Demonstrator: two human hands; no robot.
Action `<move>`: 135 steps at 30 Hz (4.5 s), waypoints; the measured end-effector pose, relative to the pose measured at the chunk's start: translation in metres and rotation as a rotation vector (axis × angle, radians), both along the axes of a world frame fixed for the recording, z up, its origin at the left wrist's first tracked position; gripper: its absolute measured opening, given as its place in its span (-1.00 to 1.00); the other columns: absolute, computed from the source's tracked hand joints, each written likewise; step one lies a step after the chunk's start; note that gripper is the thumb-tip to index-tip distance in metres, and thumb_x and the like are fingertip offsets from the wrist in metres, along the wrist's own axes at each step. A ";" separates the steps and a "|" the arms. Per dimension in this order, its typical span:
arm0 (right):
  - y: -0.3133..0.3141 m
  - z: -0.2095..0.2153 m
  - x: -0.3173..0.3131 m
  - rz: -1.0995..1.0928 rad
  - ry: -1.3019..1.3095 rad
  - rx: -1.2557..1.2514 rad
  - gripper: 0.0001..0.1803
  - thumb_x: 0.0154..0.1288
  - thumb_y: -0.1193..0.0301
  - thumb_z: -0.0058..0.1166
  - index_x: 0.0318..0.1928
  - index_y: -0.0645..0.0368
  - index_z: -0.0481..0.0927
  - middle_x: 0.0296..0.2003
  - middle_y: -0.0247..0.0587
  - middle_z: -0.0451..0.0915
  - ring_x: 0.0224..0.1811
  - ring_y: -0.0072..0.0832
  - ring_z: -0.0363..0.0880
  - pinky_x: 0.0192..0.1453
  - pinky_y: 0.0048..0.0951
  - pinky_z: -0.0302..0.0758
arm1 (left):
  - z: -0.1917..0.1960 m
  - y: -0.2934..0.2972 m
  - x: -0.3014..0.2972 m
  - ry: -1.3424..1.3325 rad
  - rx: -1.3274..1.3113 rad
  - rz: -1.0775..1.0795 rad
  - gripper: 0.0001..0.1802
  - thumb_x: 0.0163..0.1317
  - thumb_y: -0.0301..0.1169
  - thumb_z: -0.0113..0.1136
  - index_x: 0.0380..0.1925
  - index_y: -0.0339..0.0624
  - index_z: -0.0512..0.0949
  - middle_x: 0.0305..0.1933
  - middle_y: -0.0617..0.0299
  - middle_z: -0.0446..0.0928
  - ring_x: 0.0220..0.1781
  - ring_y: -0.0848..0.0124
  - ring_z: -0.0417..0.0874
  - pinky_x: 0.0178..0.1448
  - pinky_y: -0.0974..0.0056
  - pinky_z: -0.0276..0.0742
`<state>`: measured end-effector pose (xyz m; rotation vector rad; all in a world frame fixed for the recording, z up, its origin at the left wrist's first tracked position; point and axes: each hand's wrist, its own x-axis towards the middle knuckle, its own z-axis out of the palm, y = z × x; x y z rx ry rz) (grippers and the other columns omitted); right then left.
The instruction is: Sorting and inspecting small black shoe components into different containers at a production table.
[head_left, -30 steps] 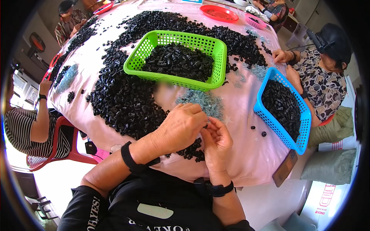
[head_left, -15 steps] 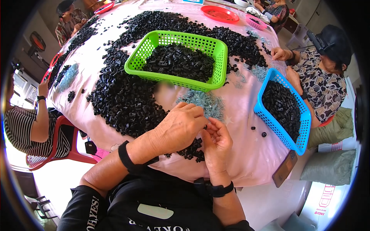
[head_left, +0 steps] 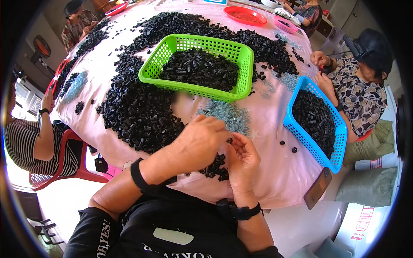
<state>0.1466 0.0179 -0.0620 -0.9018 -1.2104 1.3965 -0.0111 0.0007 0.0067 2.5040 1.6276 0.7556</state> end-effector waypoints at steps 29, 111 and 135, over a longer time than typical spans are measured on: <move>-0.001 0.003 0.001 0.044 0.034 -0.036 -0.74 0.40 0.66 0.15 0.07 0.36 0.56 -0.20 -0.24 0.70 -0.16 -0.59 0.69 -0.08 -0.61 0.60 | 0.003 0.004 0.011 -0.588 -0.134 0.198 -0.87 0.19 -0.59 0.28 -0.26 -0.36 0.70 -0.30 0.03 0.68 -0.32 0.19 0.75 -0.24 0.26 0.64; 0.001 0.008 0.009 0.071 0.151 -0.186 -0.72 0.45 0.53 0.15 0.11 0.36 0.56 -0.32 -0.31 0.70 -0.35 -0.70 0.61 -0.24 -0.71 0.50 | -0.004 -0.008 0.015 -0.077 0.029 0.057 -0.63 0.01 -0.44 0.38 -0.16 -0.35 0.57 -0.25 0.08 0.53 -0.22 0.11 0.60 -0.18 0.13 0.62; 0.001 -0.002 0.013 0.161 0.203 -0.156 -0.74 0.53 0.37 0.09 -0.20 0.35 0.69 -0.40 -0.34 0.66 -0.38 -0.68 0.59 -0.26 -0.61 0.57 | -0.003 -0.001 0.017 -0.146 0.056 -0.006 -0.63 0.03 -0.46 0.34 -0.13 -0.36 0.56 -0.31 0.07 0.53 -0.26 0.08 0.61 -0.23 0.08 0.60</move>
